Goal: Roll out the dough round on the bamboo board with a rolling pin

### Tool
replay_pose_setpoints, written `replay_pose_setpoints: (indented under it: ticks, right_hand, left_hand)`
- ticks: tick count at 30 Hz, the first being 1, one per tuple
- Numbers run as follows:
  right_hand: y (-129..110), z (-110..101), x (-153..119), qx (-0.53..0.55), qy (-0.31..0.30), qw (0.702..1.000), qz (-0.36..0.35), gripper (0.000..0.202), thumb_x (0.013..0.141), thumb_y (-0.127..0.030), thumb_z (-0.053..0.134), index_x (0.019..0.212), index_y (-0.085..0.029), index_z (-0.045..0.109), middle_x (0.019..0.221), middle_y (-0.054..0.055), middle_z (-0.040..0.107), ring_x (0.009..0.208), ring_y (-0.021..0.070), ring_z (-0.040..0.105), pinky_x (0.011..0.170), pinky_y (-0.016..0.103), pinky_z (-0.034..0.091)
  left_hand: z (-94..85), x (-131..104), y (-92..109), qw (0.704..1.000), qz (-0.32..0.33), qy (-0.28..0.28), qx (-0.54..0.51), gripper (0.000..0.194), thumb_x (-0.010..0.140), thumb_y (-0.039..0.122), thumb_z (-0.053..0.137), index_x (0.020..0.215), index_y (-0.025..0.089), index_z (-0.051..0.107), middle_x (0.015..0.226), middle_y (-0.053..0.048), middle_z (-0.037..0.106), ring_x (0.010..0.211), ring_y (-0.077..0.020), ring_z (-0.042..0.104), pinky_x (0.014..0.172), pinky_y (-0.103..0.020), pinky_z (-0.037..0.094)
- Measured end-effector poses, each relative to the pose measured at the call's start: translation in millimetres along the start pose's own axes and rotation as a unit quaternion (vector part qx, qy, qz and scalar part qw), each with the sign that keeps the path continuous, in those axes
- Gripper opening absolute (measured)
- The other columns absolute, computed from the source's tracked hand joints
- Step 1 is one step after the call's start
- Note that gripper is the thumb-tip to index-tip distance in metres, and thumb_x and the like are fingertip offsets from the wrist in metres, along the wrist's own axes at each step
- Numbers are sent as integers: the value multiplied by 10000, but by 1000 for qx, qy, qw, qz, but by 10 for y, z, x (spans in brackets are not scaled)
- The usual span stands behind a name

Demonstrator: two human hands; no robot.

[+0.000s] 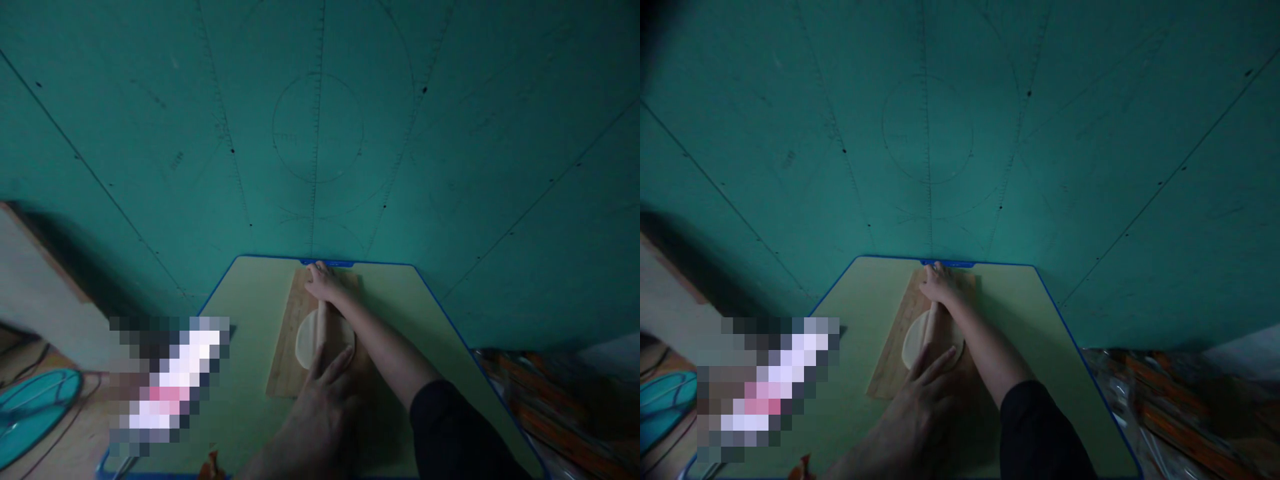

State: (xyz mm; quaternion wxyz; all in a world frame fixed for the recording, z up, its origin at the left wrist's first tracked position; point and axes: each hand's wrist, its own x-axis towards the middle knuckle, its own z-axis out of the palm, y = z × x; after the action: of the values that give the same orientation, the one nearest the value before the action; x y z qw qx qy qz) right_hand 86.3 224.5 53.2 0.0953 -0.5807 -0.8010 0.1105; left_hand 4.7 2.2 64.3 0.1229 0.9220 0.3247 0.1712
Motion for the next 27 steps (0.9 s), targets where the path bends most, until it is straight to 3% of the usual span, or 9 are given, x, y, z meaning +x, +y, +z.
replay_pose_setpoints:
  ticks: [4,10,15,19,23,27]
  right_hand:
    - [236,-51,-105,-12,-22,999,24,471,924,-347,534,1387,-258,545,1471,130,519,1367,296,481,1099,450,365]
    - [377,-100,-212,-27,-29,998,56,541,990,-414,399,1500,-238,439,1566,145,428,1440,301,408,1137,479,326]
    - [183,-110,-170,-32,-9,998,57,507,947,-397,458,1414,-209,519,1471,164,509,1369,327,475,1118,488,350]
    - [-88,-67,-133,-30,17,998,50,404,927,-347,495,1290,-197,587,1383,171,566,1301,321,523,1077,467,392]
    - [-312,2,-109,-30,39,999,14,323,938,-317,502,1217,-195,609,1307,152,603,1245,283,552,1053,414,411]
    - [-323,31,-91,-27,36,999,6,310,940,-306,506,1211,-193,605,1293,150,608,1223,275,563,1035,404,424]
  left_hand:
    - [130,170,97,1000,19,2,1,193,943,341,596,1036,211,703,1238,-91,693,1408,-323,444,1220,-632,201]
    - [304,277,158,1000,15,13,5,135,950,285,611,916,190,700,1068,-74,724,1274,-286,559,1172,-542,342]
    - [339,122,3,999,13,33,24,212,961,341,605,1091,200,696,1318,-100,663,1406,-327,456,1195,-590,303]
    - [376,-135,-217,997,-6,52,58,340,963,171,554,1290,240,620,1461,-88,577,1473,-350,367,1172,-675,309]
    - [356,-347,-330,995,-55,57,68,443,941,107,544,1351,272,574,1513,-77,526,1516,-341,292,1148,-659,379]
    - [319,-363,-299,995,-66,66,37,451,927,76,503,1319,279,592,1527,-68,511,1538,-317,248,1165,-638,375]
